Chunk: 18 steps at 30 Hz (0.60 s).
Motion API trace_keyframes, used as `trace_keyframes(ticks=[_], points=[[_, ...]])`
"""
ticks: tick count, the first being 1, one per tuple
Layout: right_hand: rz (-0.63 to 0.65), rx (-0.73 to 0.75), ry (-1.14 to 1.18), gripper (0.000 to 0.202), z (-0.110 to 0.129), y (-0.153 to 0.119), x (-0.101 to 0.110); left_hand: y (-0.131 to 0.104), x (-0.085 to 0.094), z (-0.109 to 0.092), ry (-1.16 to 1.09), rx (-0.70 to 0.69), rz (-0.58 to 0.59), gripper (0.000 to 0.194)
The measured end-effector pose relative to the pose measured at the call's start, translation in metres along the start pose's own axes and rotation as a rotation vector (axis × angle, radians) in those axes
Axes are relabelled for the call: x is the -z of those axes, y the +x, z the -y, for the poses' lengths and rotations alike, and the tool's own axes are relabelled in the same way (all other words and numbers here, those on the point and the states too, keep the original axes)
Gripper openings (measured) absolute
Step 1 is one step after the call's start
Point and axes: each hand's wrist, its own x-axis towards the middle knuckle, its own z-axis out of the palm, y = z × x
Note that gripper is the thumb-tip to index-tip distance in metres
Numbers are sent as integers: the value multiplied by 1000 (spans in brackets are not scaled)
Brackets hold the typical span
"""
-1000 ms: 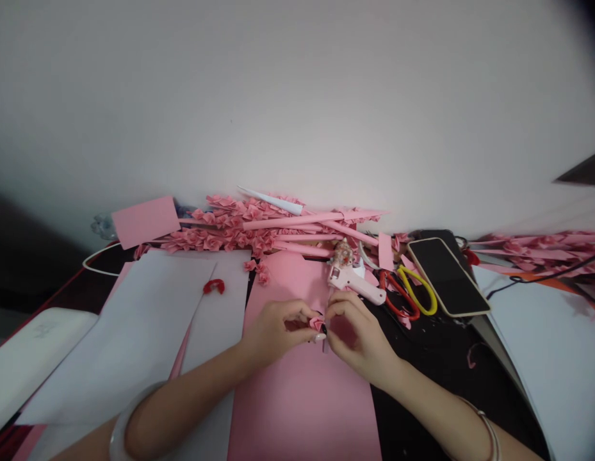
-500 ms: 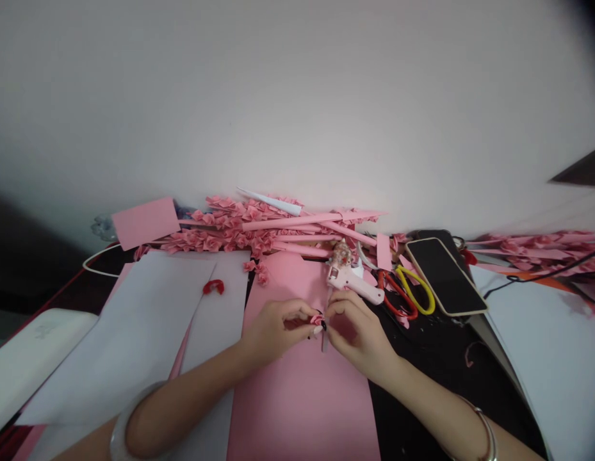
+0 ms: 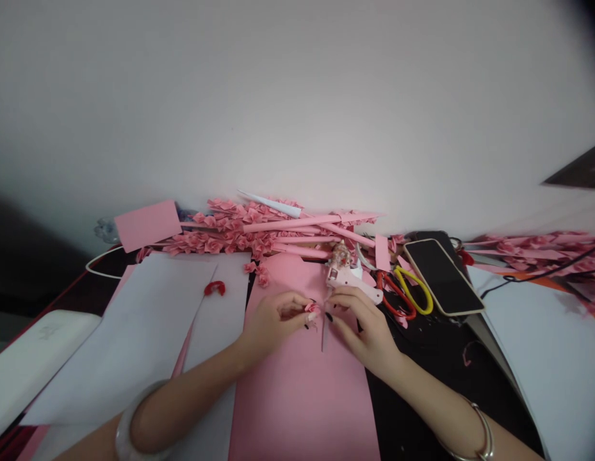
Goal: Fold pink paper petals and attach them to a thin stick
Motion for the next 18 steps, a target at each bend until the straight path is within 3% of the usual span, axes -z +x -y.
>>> trace_keyframes(ticks=[5, 10, 13, 16, 18], points=[[-181, 52, -122, 16, -9, 2, 15, 1, 1, -4, -45, 45, -44, 18], [-330, -18, -447, 12, -33, 10, 50, 2, 1, -7, -55, 36, -39, 18], [-407, -230, -702, 18, -57, 12, 77, 2, 0, -7, -57, 52, -40, 19], [-371, -601, -940, 53, -77, 7, 97, 2, 1, -7, -59, 55, -40, 20], [-289, -809, -991, 63, -85, 3, 103, 3, 1, -5, -64, 48, -38, 21]])
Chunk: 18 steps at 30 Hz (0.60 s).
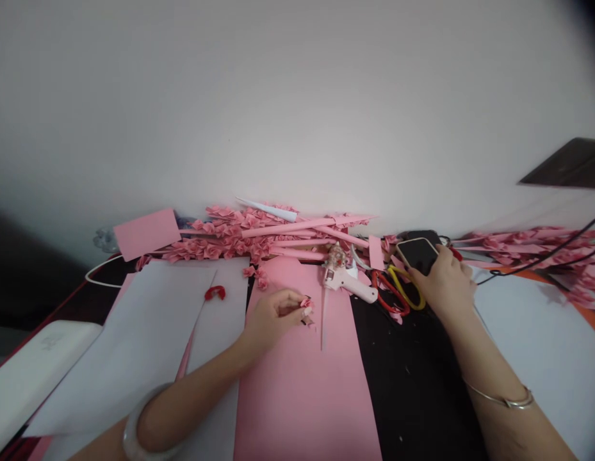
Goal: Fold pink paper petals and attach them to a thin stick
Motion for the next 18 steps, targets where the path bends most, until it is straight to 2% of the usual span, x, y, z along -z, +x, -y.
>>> trace_keyframes(ticks=[2, 5, 14, 18], points=[[48, -18, -50, 60, -4, 0, -3, 1, 0, 1, -6, 2, -1, 21], [13, -13, -75, 57, -3, -2, -4, 1, 0, 2, -6, 4, -8, 22], [19, -84, -84, 72, -9, 3, -10, 0, 1, 0, -7, 8, -5, 22], [-18, -108, -124, 65, -10, 4, -18, -1, 2, 2, 1, -6, 6, 21]])
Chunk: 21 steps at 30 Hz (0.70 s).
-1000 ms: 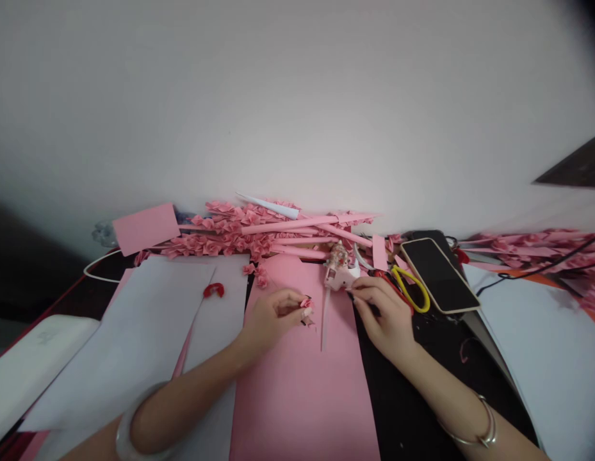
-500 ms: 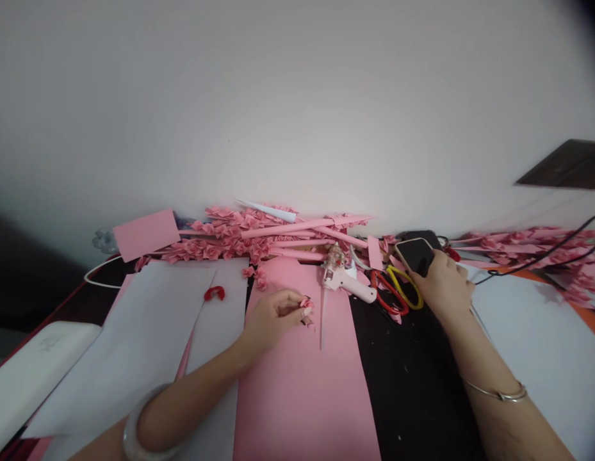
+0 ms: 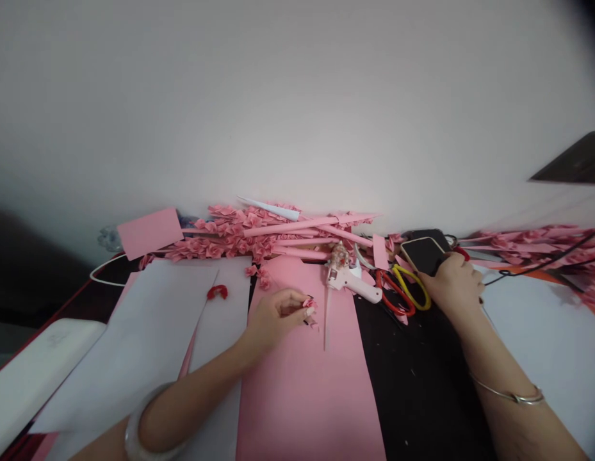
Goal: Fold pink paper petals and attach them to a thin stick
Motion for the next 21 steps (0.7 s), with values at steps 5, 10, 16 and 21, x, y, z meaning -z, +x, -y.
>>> trace_keyframes(ticks=[5, 10, 16, 21], points=[[-15, 7, 57, 66, -2, 1, -1, 1, 0, 1, -31, 3, -3, 23], [-252, 330, 396, 35, 12, -7, 19, 1, -1, -2, -20, 31, -4, 24], [-83, 832, 854, 14, 59, -68, 39, 1, -1, 0, -33, 24, -20, 22], [239, 1071, 1003, 18, 75, -103, 39, 2, 1, 2, -34, -3, -4, 21]])
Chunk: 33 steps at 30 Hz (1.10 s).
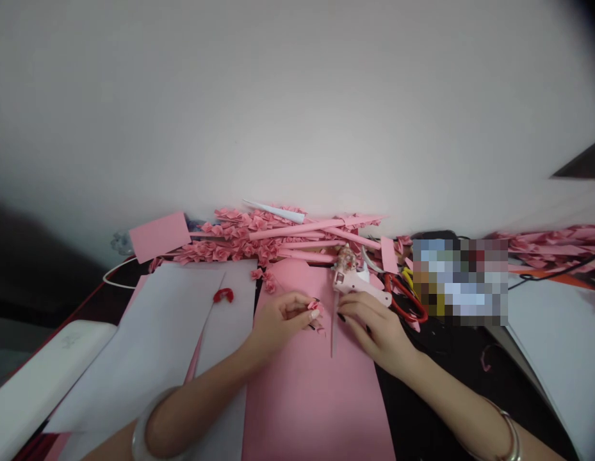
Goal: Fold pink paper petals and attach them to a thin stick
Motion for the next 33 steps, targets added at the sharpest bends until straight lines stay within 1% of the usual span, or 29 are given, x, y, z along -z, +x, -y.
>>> trace_keyframes(ticks=[2, 7, 15, 17, 19, 22, 25, 28, 31, 33], points=[[8, -27, 40, 20, 2, -1, -1, 0, 1, 1, 12, -10, 4, 21], [-8, -153, 88, 17, 1, 0, 3, 0, 0, -1, 51, 9, -10, 21], [12, -255, 158, 16, 2, 0, 1, 0, -1, -2, 6, 72, -7, 23], [21, -265, 192, 17, 3, -1, 0, 0, -1, -1, -3, 75, -4, 23], [47, -270, 217, 17, 5, 0, -1, 0, 0, 0, -2, 62, 36, 21], [85, -272, 223, 15, 8, 0, -3, 0, -1, 2, -4, 77, 63, 20], [85, -278, 242, 13, 12, -1, -6, -1, -2, 5, -8, 80, 88, 21], [86, -297, 259, 10, 15, -1, -9, -3, -3, 8, 17, 48, 122, 19], [82, -322, 272, 8, 17, -1, -12, -5, -5, 8, 46, 24, 117, 16], [90, -327, 280, 13, 18, -2, -13, -5, -6, 7, 85, -5, 125, 16]])
